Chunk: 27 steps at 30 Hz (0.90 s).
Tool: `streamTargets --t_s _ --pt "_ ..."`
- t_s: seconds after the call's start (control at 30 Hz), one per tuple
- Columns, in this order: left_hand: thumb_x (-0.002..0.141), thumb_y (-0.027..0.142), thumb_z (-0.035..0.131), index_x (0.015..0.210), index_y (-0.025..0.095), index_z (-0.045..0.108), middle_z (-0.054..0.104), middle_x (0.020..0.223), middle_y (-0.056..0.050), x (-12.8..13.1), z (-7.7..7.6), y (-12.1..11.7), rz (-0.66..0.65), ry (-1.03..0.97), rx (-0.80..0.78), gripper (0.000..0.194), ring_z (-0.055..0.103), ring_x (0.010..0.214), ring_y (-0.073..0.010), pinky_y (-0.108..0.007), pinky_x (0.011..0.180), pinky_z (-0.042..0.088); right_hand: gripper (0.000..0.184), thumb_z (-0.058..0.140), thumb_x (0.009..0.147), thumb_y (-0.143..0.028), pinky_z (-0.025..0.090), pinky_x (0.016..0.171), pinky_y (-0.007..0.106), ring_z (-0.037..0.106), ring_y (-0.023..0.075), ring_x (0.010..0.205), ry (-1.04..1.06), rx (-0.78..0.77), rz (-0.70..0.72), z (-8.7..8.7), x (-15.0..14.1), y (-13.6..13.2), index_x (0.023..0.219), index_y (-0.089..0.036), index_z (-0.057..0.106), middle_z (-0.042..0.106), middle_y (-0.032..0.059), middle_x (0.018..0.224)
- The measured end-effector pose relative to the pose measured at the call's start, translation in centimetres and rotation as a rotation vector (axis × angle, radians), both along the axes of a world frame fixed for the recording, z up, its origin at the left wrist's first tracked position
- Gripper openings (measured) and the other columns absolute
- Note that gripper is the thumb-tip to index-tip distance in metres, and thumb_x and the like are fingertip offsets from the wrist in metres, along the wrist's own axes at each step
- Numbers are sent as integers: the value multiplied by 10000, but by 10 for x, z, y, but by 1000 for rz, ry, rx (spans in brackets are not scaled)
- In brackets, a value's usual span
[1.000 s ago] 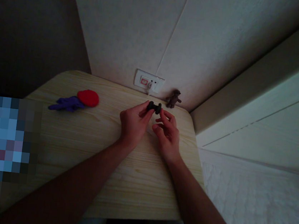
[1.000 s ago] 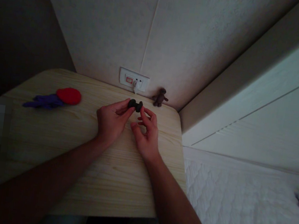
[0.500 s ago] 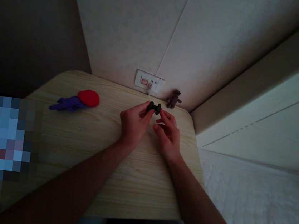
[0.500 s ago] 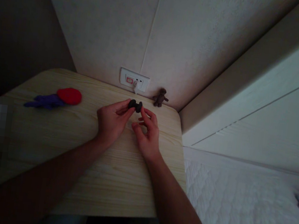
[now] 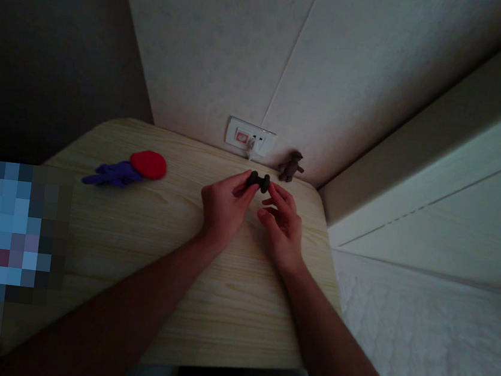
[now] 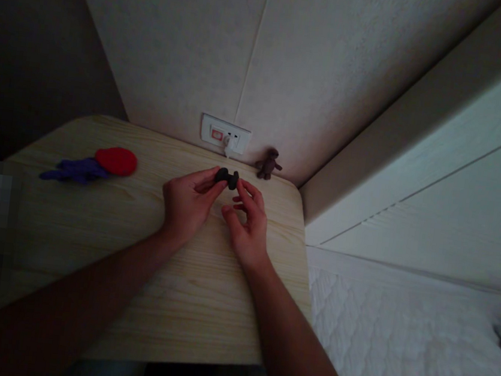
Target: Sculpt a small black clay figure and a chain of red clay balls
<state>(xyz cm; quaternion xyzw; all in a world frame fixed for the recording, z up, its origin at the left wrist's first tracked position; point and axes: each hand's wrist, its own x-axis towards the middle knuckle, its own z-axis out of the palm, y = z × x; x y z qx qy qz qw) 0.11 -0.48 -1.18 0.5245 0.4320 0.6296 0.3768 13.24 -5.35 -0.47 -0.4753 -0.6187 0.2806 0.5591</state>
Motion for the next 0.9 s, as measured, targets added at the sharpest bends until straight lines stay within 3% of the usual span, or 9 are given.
streamTargets --t_s 0.53,0.9 --pt "877 196 753 1225 199 792 824 1147 -70 -1 3 -2 -8 3 -15 349 806 1019 -247 -370 965 653 505 726 866 -247 601 904 412 654 221 1073 84 -10 52 -4 3 2 1342 -416 720 599 38 1475" --pt "828 152 802 1164 219 811 836 1081 -46 3 0 -1 -20 -32 -12 343 818 959 -242 -367 914 680 238 673 967 -298 538 1051 464 691 244 1159 6 64 -154 2 2 7 1149 -302 825 771 75 1219"
